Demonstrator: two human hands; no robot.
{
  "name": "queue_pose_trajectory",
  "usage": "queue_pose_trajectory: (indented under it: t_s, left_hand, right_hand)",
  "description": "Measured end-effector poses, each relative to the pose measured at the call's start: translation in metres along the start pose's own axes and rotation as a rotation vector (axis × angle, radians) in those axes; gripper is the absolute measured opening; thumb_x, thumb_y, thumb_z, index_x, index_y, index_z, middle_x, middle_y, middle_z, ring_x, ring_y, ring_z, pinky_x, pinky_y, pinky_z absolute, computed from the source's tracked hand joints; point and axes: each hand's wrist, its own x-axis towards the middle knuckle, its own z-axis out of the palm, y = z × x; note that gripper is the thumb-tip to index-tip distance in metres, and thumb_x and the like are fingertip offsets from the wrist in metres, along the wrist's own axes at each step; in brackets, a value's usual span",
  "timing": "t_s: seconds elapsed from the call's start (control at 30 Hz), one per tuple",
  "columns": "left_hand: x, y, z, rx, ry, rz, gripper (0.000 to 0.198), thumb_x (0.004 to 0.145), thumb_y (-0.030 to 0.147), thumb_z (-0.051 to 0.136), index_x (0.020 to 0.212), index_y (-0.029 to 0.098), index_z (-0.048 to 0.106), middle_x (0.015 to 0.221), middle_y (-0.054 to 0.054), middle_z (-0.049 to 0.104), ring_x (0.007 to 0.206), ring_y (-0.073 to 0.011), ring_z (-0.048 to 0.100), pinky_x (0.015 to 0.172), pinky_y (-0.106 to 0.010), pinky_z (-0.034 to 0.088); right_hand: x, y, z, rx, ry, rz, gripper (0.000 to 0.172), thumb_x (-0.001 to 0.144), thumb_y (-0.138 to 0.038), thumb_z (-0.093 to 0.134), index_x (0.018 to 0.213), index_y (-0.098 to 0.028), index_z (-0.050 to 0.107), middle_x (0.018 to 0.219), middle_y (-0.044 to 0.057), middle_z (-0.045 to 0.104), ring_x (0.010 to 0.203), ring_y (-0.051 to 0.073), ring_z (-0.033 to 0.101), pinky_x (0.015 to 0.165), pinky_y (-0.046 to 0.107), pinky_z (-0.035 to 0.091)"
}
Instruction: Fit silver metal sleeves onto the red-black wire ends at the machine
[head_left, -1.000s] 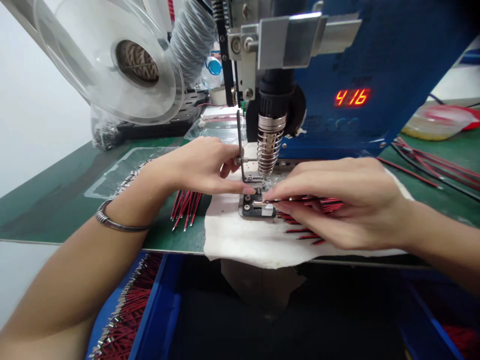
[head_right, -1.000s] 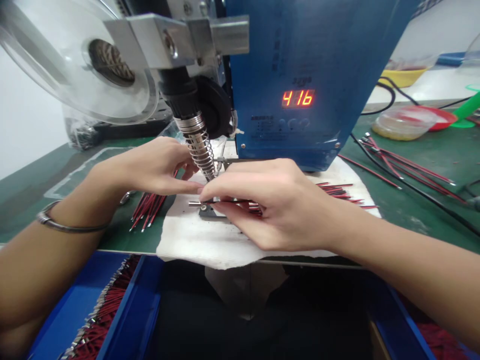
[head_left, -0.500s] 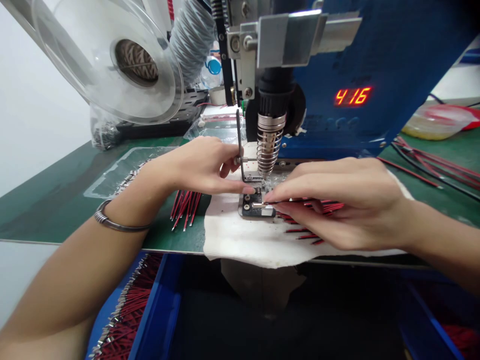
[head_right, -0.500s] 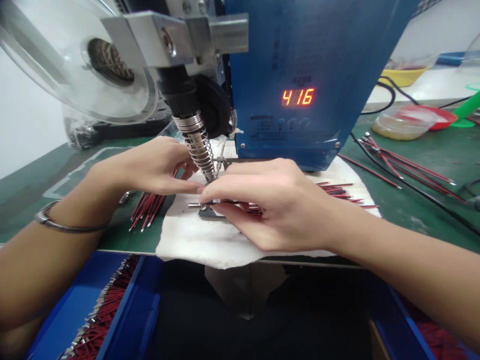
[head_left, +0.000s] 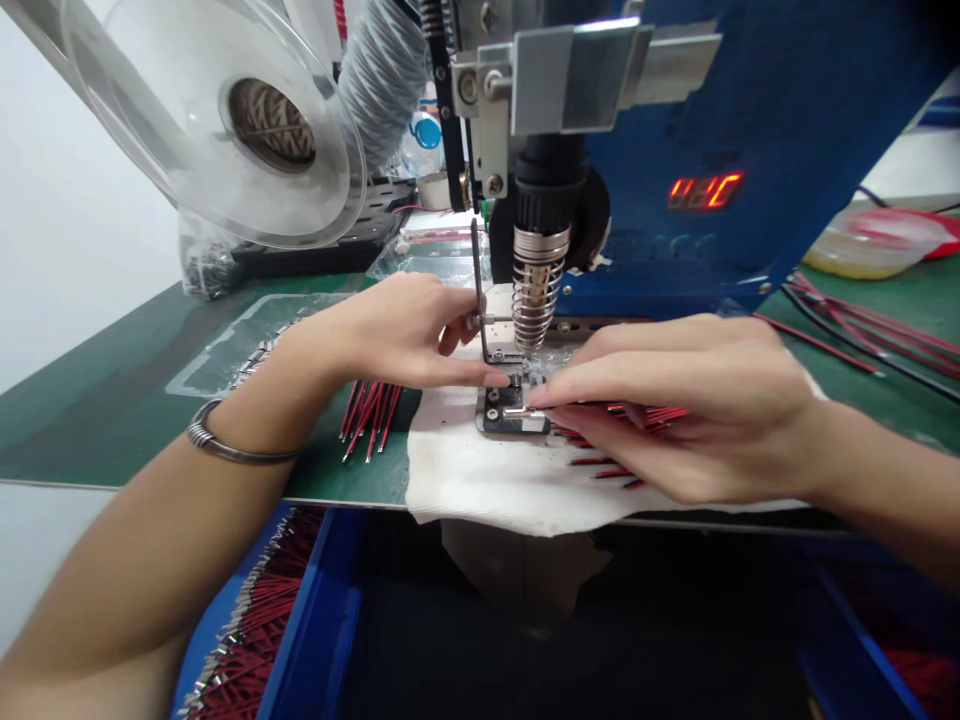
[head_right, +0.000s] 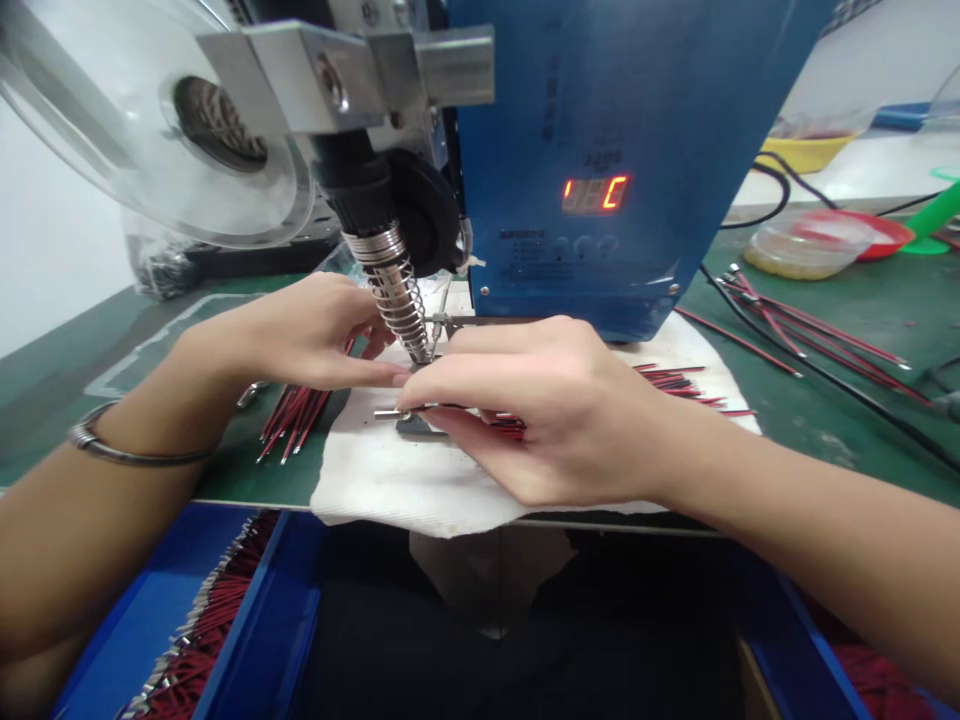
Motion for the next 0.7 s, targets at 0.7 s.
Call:
queue_pose_trajectory:
  t_s: [0.7]
  left_hand:
    - [-0.001, 0.000, -0.001, 0.008, 0.017, 0.032, 0.055, 0.086, 0.075, 0.061, 0.076, 0.021, 0.058, 0.068, -0.003, 0.066, 0.056, -0.0150, 0.053, 0.056, -0.031, 0.034]
  right_hand:
    - [-0.024, -0.024, -0.009, -0.295, 0.088, -0.087, 0.034, 0.114, -0.030, 0.043, 0.119, -0.029, 0.077, 0.108, -0.002, 0.082, 0.086, 0.015, 0.074, 0.073, 0.033, 0.058]
